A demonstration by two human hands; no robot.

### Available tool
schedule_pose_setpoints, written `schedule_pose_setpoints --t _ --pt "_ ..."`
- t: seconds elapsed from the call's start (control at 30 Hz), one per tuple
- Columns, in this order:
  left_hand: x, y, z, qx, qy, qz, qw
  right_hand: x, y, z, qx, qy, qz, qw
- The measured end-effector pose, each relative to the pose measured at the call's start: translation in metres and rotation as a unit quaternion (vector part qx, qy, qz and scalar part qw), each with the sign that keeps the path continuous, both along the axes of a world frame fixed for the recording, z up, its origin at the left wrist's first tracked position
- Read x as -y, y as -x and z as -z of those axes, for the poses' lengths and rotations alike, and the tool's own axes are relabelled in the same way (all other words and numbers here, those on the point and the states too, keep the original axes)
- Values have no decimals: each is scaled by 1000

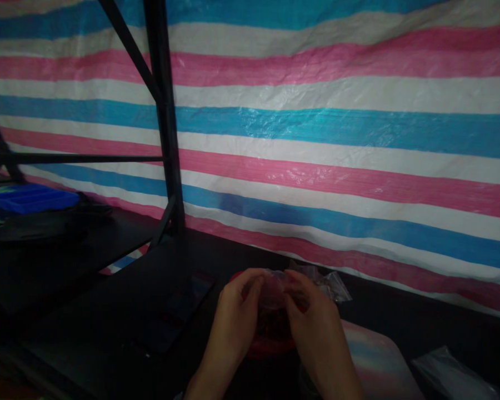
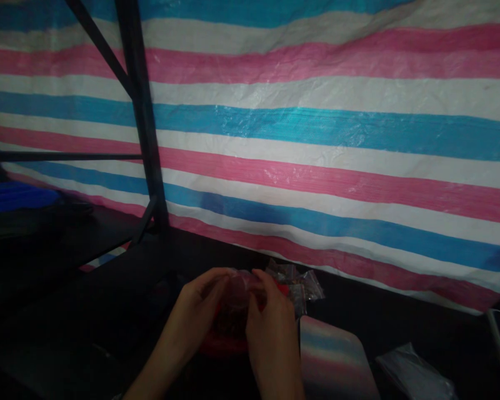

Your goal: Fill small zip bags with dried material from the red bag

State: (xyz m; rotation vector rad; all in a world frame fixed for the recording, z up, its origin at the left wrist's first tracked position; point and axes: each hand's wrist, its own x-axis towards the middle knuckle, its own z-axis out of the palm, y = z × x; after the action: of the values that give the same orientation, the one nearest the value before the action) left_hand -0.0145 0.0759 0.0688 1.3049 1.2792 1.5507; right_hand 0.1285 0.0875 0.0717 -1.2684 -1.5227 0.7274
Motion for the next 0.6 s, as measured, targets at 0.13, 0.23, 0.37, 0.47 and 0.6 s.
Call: schedule_pose_setpoints --t 0.13,0.23,0.37,0.47,0.6 --pt "-1 -1 1 -2 3 -3 1000 1 2 5 3 -3 -13 1000" --pt "3 -4 -2 -6 17 -27 999 6 2 -2 18 -4 -11 1000" --pt "11 -7 -13 -51 3 -39 998 16 -2 -22 -16 -12 -30 999" --pt "14 -8 -18 -98 -15 -55 994 19 -2 -29 -73 19 -81 994" --pt "12 -10 -19 -156 -33 -104 982 14 -5 -30 -123 27 -66 990"
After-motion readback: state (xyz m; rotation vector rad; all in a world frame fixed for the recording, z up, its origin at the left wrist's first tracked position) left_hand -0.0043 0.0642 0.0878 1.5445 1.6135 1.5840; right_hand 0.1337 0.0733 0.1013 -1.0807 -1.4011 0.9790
